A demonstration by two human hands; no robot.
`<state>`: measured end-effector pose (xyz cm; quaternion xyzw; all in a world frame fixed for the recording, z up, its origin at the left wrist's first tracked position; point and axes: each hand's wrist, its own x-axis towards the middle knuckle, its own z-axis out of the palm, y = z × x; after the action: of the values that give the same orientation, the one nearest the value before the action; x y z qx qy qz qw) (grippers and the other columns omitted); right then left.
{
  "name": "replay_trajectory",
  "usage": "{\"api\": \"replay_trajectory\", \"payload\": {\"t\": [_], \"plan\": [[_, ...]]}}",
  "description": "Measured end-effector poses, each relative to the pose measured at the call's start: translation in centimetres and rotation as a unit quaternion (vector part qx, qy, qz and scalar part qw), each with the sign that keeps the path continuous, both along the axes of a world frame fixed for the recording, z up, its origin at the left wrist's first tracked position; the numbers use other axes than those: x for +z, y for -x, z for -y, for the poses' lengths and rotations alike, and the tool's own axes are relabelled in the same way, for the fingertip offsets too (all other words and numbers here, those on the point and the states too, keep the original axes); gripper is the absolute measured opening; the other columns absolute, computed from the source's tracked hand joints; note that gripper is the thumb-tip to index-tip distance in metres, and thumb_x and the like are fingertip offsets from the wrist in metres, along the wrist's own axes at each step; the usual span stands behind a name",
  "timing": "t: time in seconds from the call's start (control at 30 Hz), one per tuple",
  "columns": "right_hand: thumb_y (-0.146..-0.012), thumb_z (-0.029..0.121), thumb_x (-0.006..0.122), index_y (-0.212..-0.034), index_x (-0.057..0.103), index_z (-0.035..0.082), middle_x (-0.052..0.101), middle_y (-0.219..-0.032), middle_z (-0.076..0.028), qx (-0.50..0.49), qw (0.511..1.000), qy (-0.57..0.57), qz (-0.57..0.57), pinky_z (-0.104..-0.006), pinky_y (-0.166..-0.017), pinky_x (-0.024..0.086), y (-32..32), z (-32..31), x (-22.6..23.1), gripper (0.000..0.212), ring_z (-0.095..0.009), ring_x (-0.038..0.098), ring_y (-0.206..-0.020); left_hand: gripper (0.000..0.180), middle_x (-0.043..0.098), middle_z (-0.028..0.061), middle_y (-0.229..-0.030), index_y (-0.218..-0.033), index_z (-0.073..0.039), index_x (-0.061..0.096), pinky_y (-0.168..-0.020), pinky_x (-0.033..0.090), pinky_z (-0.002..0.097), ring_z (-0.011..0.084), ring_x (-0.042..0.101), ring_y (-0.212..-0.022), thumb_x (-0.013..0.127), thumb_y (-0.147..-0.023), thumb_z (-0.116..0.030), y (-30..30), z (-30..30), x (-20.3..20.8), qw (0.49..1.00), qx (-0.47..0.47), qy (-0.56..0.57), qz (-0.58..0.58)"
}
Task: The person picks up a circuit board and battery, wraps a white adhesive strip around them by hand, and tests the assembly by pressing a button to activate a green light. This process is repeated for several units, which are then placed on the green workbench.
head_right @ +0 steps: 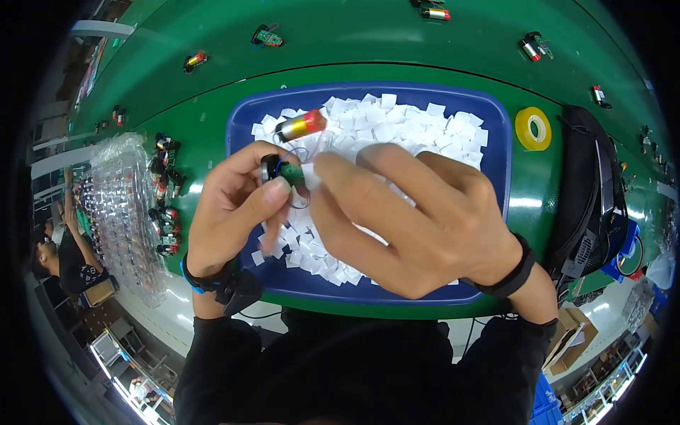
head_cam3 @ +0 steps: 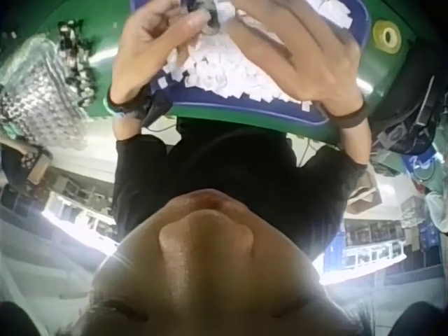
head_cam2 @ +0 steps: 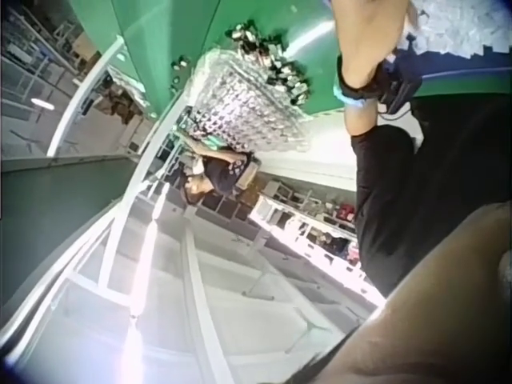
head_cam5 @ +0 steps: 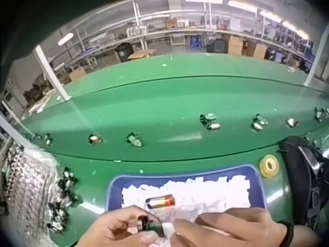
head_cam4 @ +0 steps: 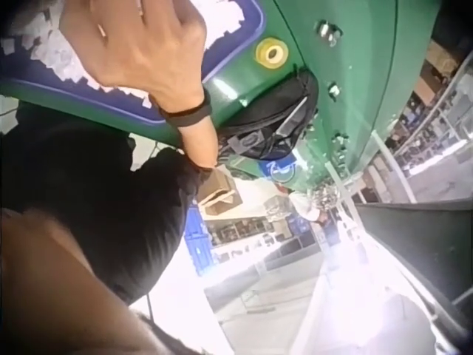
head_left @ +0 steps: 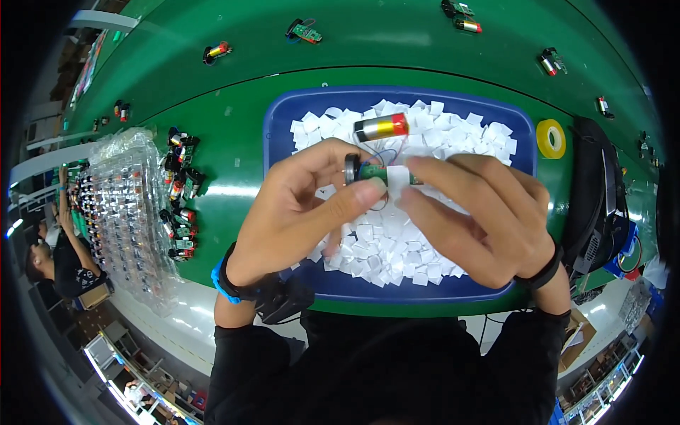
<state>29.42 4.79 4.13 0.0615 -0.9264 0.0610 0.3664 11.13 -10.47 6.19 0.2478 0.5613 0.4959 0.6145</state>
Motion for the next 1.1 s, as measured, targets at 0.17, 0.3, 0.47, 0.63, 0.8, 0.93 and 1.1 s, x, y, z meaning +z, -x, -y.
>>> {"api": "replay_trajectory", "payload": {"t": [0.17, 0.3, 0.47, 0.63, 0.8, 0.93, 1.1], "plan": [[-0.062, 0.009, 0.074, -0.097, 0.072, 0.001, 0.071, -0.094, -0.011, 0.013, 0.999, 0.018, 0.044, -0.0264, -0.053, 0.052, -0.4, 0.1, 0.2, 0.036, -0.021, 0.066, -0.068, 0.018, 0.057, -0.0028, -0.077, -0.102, -0.001, 0.064, -0.062, 0.042, 0.0207, 0.0032, 0.052, -0.071, 0.074, -0.092, -0.011, -0.6, 0.5, -0.5, 0.999, 0.016, -0.029, -0.018], [-0.063, 0.008, 0.074, -0.097, 0.072, 0.000, 0.071, -0.093, -0.011, 0.021, 0.999, 0.021, 0.023, -0.0272, -0.053, 0.052, -0.6, 0.0, -0.2, 0.035, -0.021, 0.065, -0.067, 0.017, 0.051, -0.0064, -0.067, -0.103, -0.002, 0.064, -0.055, 0.034, 0.0193, 0.0011, 0.046, -0.064, 0.074, -0.092, -0.012, -0.5, 0.1, -0.6, 1.000, 0.004, 0.013, 0.019], [-0.065, 0.007, 0.076, -0.096, 0.069, 0.001, 0.068, -0.097, -0.010, 0.030, 0.997, 0.027, 0.063, -0.0274, -0.054, 0.052, -0.1, 0.0, -0.3, 0.033, -0.020, 0.065, -0.074, 0.019, 0.049, -0.0055, -0.063, -0.104, -0.004, 0.065, -0.050, 0.030, 0.0200, -0.0007, 0.042, -0.058, 0.075, -0.090, -0.012, -0.9, 0.9, -2.1, 0.992, 0.006, -0.046, -0.121], [-0.083, 0.001, 0.073, -0.098, 0.059, 0.002, 0.061, -0.106, -0.010, -0.066, 0.917, 0.379, 0.105, -0.0250, -0.056, 0.049, 0.0, 0.2, 0.0, 0.021, -0.021, 0.060, -0.082, 0.024, 0.060, 0.0005, -0.092, -0.107, 0.000, 0.062, -0.063, 0.044, 0.0200, 0.0027, 0.047, -0.068, 0.073, -0.085, -0.003, -1.5, 0.8, -1.0, 0.955, -0.028, 0.009, -0.296], [-0.091, 0.002, 0.066, -0.116, 0.062, 0.002, 0.066, -0.116, -0.012, -0.130, 0.913, 0.330, 0.201, -0.0286, -0.068, 0.052, -0.6, -1.8, -0.1, 0.025, -0.020, 0.065, -0.095, 0.023, 0.060, 0.0038, -0.095, -0.105, -0.001, 0.062, -0.063, 0.043, 0.0226, 0.0069, 0.048, -0.071, 0.072, -0.086, -0.007, -1.8, 0.4, -1.5, 0.932, -0.034, -0.040, -0.358], [-0.088, 0.004, 0.070, -0.122, 0.064, 0.002, 0.068, -0.112, -0.012, 0.009, 0.823, 0.524, 0.217, -0.0275, -0.070, 0.052, -0.2, -0.3, -0.1, 0.035, -0.020, 0.066, -0.092, 0.021, 0.060, 0.0083, -0.088, -0.103, -0.002, 0.063, -0.067, 0.045, 0.0315, 0.0200, 0.055, -0.080, 0.071, -0.085, -0.008, -2.0, 0.1, -2.0, 0.887, -0.064, -0.155, -0.430], [-0.085, 0.006, 0.076, -0.110, 0.068, 0.000, 0.068, -0.099, -0.008, -0.007, 0.803, 0.555, 0.219, -0.0272, -0.073, 0.052, -0.3, 0.3, -0.1, 0.027, -0.016, 0.066, -0.086, 0.011, 0.061, 0.0118, -0.091, -0.095, 0.000, 0.062, -0.071, 0.047, 0.0327, 0.0226, 0.059, -0.078, 0.067, -0.085, -0.003, -2.7, 0.2, -2.4, 0.867, -0.051, -0.168, -0.466]]}}
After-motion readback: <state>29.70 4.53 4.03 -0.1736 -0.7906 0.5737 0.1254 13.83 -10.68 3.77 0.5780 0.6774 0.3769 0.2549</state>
